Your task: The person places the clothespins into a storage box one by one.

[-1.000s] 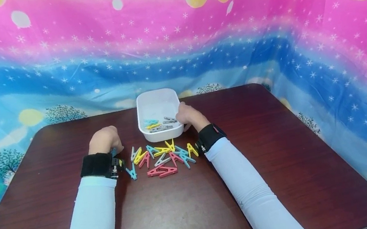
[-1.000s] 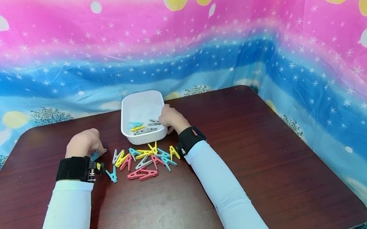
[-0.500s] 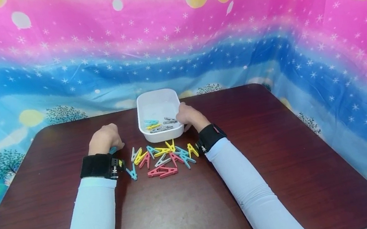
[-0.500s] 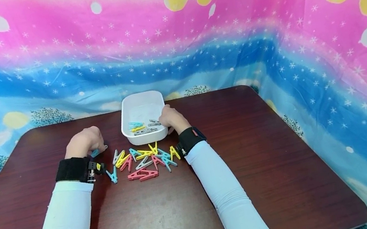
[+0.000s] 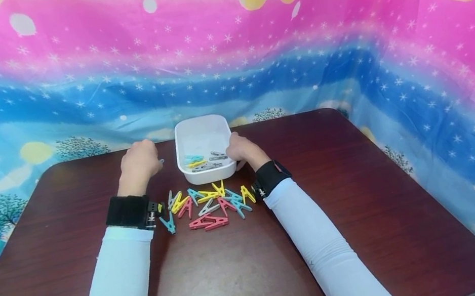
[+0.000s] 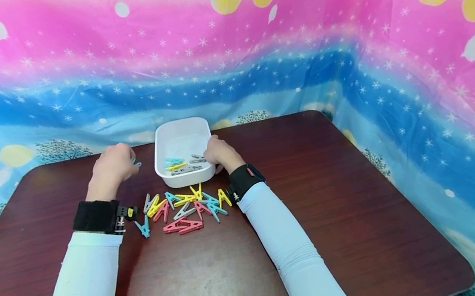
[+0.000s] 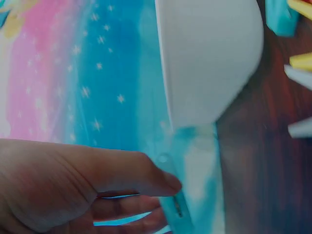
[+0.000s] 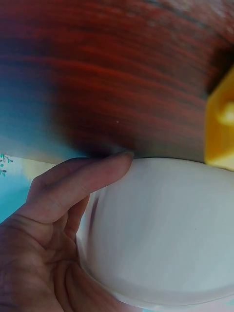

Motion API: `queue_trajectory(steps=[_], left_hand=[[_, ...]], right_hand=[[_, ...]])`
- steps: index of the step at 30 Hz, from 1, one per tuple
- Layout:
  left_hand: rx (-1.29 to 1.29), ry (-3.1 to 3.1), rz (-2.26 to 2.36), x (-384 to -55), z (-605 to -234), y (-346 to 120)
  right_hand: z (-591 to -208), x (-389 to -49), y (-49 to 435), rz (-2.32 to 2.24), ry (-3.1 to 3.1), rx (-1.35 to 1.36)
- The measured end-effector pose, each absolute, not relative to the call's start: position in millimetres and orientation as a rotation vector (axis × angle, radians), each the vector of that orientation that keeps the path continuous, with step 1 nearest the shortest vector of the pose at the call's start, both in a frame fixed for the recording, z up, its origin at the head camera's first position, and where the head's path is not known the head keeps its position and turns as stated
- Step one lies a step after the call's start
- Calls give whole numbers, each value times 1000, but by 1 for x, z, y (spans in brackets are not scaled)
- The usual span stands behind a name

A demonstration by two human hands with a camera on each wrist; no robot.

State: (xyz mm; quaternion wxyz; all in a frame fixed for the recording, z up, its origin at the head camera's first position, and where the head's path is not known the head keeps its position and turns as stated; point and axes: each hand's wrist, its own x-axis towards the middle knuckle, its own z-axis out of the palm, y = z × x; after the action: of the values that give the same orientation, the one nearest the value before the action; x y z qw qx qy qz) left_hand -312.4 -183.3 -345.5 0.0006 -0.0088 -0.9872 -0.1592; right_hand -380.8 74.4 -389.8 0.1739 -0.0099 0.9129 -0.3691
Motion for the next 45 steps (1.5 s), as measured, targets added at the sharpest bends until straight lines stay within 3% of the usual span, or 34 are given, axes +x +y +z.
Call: queue_trajectory(steps=[6, 12, 23, 45], left_hand=[[-69, -2989, -507, -328, -339, -160], [-297, -3068, -370, -359, -331, -129], [-626, -3115, -314, -400, -353, -117], [-692, -3122, -370, -402, -363, -118]], right_hand=[[-391, -381, 75, -1031, 2586, -27], [-389, -381, 77, -1039, 2596, -25], [-388, -381, 74, -1042, 2594, -46], [-390, -386, 75, -998, 2592, -7]])
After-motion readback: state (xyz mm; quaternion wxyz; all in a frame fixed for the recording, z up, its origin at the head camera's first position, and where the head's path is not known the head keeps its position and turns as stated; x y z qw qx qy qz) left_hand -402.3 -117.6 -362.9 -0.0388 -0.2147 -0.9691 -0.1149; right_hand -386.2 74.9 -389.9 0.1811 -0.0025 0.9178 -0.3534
